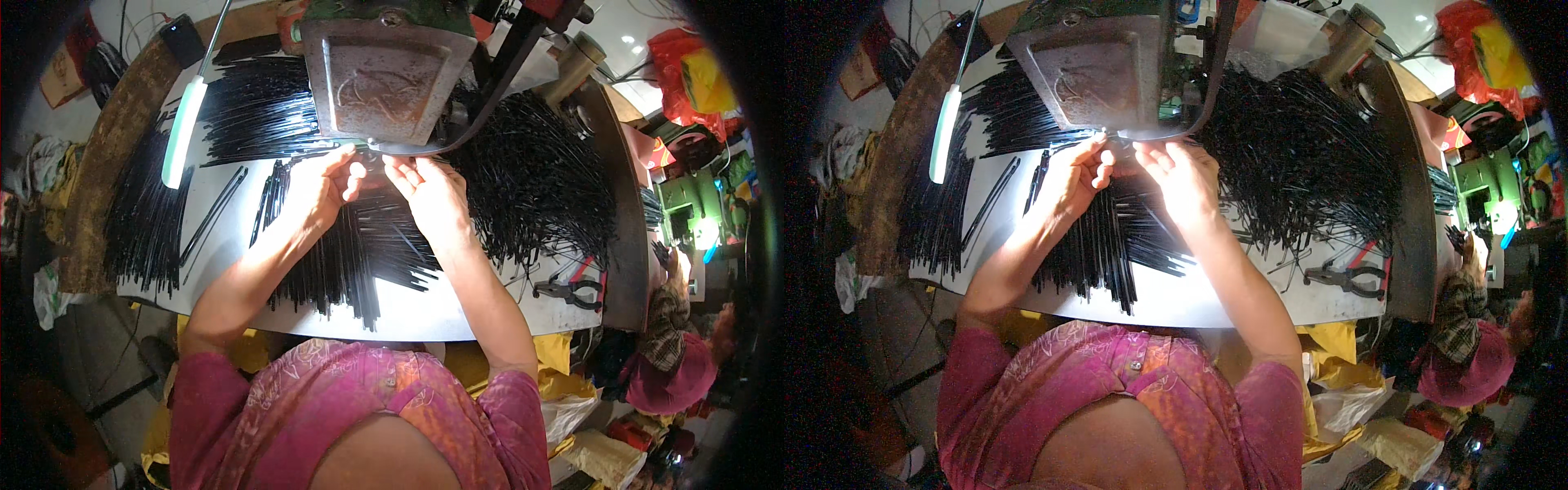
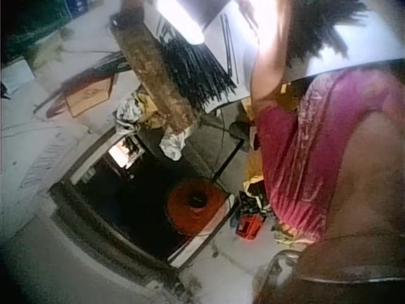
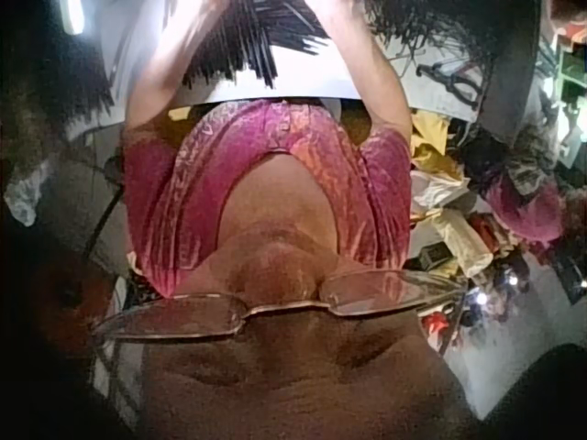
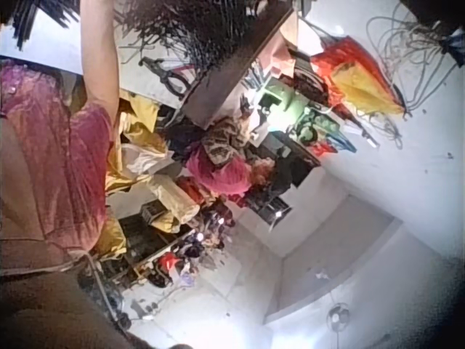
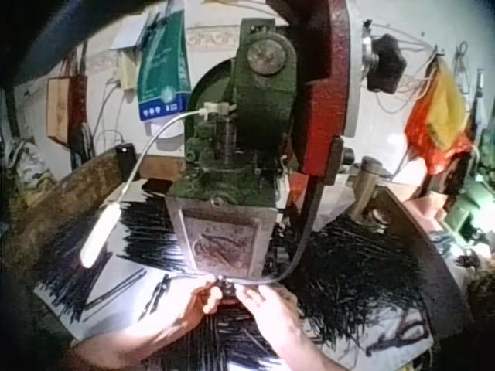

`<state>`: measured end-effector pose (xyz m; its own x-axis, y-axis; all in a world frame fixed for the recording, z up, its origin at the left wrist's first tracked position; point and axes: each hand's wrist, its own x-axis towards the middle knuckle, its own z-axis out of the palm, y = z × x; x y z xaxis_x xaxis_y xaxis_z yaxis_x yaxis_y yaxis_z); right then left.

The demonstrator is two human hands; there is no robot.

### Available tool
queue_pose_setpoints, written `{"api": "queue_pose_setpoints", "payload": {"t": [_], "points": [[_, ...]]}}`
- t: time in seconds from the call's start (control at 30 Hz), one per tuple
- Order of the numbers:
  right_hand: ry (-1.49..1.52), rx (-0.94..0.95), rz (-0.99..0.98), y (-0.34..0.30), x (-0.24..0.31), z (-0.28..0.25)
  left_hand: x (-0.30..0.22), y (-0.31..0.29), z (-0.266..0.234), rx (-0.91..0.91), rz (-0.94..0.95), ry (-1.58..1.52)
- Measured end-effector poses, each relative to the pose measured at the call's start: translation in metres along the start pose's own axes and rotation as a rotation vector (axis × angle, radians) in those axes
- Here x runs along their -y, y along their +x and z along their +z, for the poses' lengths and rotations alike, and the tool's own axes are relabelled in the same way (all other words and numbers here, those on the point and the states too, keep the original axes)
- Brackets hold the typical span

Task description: The person repeatedly picks up thin rods from a workbench, aligns their ends with small metal fittings under a pressing machine, and sets the processed rods back onto the table.

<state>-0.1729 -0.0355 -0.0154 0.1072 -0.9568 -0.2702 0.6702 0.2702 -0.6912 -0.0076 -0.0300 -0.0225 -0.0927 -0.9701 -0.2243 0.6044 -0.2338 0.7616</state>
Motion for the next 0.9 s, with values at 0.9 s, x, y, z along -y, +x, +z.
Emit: {"api": "queue_pose_setpoints", "payload": {"t": [0.9], "points": [[0.061, 0.07, -0.067, -0.003, -0.0048, -0.0006, 0.0037, -0.0058, 0.0036, -0.056, -0.024, -0.004]]}}
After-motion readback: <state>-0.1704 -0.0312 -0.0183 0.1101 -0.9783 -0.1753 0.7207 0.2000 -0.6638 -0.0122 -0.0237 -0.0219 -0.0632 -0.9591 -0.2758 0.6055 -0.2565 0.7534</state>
